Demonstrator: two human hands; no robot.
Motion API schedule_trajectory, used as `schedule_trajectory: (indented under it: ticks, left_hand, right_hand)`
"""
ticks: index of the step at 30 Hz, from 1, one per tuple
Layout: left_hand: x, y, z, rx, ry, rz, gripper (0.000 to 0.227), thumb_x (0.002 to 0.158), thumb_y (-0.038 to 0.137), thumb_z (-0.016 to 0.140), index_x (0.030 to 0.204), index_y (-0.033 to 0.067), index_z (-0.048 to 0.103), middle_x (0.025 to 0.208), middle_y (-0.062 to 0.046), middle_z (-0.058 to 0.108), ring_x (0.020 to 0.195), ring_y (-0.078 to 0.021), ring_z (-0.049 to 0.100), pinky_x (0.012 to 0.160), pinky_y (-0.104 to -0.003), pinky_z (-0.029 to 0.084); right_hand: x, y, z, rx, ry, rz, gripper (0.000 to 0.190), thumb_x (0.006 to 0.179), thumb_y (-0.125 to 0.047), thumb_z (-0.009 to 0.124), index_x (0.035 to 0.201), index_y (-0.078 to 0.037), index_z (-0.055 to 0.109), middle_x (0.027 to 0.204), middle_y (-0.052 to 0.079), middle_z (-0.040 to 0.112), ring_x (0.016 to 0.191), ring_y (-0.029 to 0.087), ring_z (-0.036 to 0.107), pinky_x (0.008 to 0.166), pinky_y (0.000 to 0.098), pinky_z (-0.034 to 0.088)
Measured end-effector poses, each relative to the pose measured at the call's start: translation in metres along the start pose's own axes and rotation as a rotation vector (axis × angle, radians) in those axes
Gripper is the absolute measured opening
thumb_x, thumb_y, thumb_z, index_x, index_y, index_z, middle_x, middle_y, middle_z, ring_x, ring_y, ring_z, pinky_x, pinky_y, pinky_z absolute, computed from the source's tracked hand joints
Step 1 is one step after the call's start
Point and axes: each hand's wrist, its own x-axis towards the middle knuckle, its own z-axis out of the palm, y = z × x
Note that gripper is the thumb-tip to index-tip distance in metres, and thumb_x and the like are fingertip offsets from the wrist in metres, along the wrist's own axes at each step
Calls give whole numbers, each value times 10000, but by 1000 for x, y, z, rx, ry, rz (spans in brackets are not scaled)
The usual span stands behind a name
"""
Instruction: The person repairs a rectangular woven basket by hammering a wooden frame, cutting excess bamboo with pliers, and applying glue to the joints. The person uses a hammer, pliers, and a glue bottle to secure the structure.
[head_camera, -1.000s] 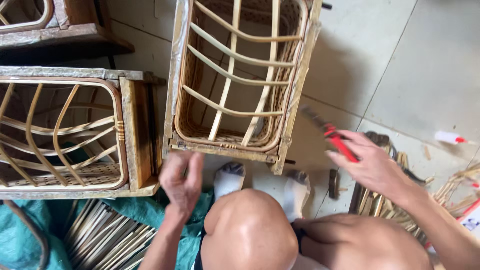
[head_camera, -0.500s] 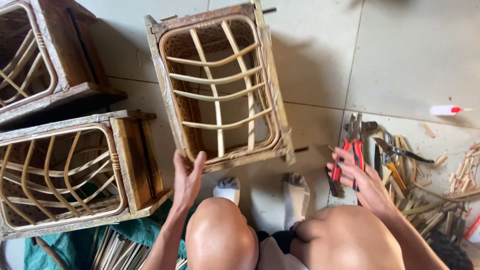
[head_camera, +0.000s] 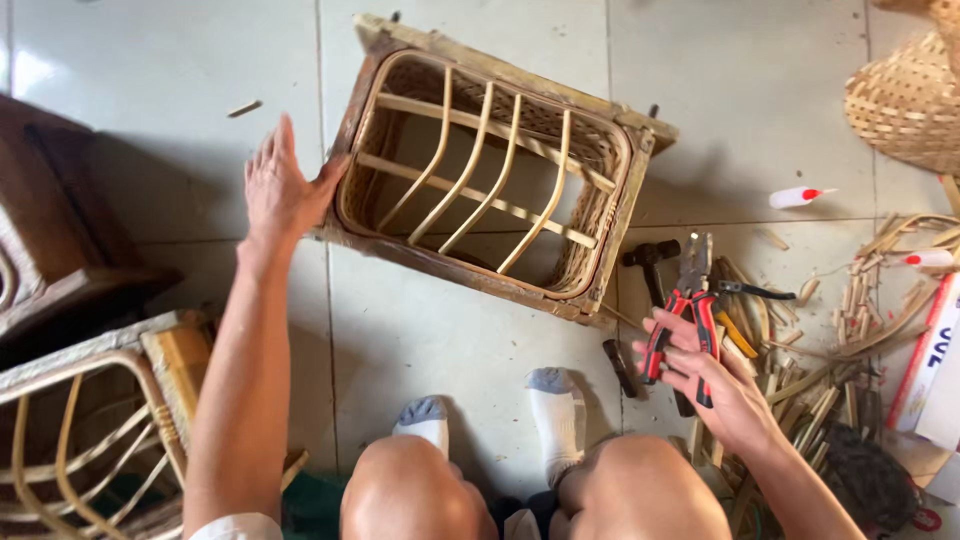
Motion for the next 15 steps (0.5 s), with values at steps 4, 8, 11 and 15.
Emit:
schedule_trajectory:
  ticks: [4,8,11,15]
  left_hand:
    - [-37,2,18,-436,-969,-779,791,994,723,506,1145,-21,727,729,-208,683,598,-277,626,593,-499,518]
    - [-88,40,-22,-508,-942,-803,777,868,719,598,1138,-2,696,620,-169,690,428,-201,610,350,-418,509]
    - [-113,89,-56,-466,-761,-736,723,869,687,647,960,-25,735,693,-136,706,533,-264,703,504,-462,578]
    - [-126,124,-90,-400,-691,-813,628,825,512,688,1148,-26,667,690,-223,691,628,-393,706,634,-518,567]
  right_hand:
    - [9,-1,4,153,-76,54,629,940,-169,478,1537,6,384,1463,191,529,1287,378,600,1080,512,459]
    - [40,-12,22,66,-172,20,618,952,-192,464,1540,-19,379,1446,162,554,1300,347,586,1088,495,451]
    - [79,-37,38,18,-234,53,587,960,-201,468,1520,-33,418,1398,147,579,1271,327,598,1078,473,465]
    - [108,-70,51,-109,-237,144,547,960,-218,477,1481,-53,476,1344,126,607,1228,285,633,1043,436,495]
